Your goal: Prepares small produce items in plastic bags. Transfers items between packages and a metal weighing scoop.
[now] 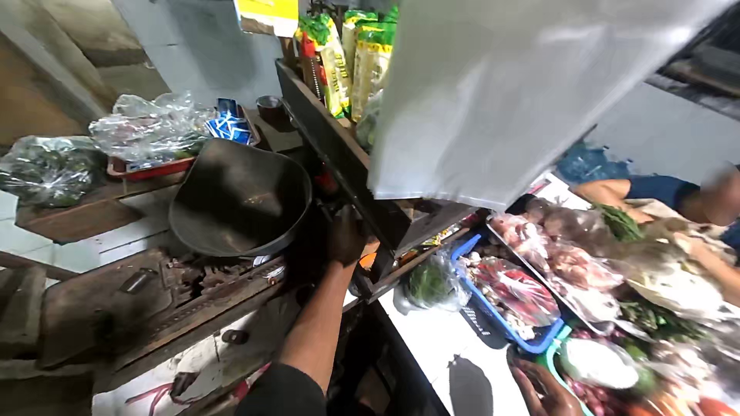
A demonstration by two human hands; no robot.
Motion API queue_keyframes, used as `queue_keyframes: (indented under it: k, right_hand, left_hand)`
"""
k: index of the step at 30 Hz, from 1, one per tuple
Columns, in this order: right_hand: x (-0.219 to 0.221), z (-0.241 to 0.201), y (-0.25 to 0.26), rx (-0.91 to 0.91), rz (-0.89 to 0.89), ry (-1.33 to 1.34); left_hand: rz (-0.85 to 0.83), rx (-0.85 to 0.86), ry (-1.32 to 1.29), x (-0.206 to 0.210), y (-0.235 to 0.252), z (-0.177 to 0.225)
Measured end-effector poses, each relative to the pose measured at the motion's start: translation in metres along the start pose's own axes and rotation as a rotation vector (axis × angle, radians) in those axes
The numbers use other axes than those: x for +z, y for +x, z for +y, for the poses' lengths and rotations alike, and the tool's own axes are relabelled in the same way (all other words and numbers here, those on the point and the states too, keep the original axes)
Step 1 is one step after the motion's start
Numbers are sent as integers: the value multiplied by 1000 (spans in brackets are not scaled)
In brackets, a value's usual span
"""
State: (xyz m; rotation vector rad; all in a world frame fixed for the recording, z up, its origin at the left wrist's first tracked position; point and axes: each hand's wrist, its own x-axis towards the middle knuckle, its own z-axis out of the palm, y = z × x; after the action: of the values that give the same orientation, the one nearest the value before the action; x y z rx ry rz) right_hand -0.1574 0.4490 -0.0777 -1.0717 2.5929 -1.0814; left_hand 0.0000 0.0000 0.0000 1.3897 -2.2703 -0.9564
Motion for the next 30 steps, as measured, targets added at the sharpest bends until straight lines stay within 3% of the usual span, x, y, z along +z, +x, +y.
queue_keyframes:
  k: [5, 11, 15, 20, 24, 27, 30]
  right_hand:
    - [-2, 8, -10, -32, 10, 21]
    - [-1, 25, -15, -108, 44, 23]
    - [1, 35, -25, -115, 7, 42]
    - [14, 41, -35, -160, -40, 101]
    - [26, 36, -44, -170, -174, 147]
    - [35, 29, -45, -191, -243, 229]
    - [36, 12, -38, -205, -279, 276]
  left_hand:
    - [616, 221, -130, 54, -22, -37]
    - [726, 86, -83, 45, -61, -38]
    - [861, 217, -34, 35, -80, -34]
    - [825, 266, 117, 11, -113, -33]
    - [592, 384, 153, -4, -161, -37]
    - [500, 519, 146, 4, -186, -24]
    - [304, 564, 56, 34, -205, 4]
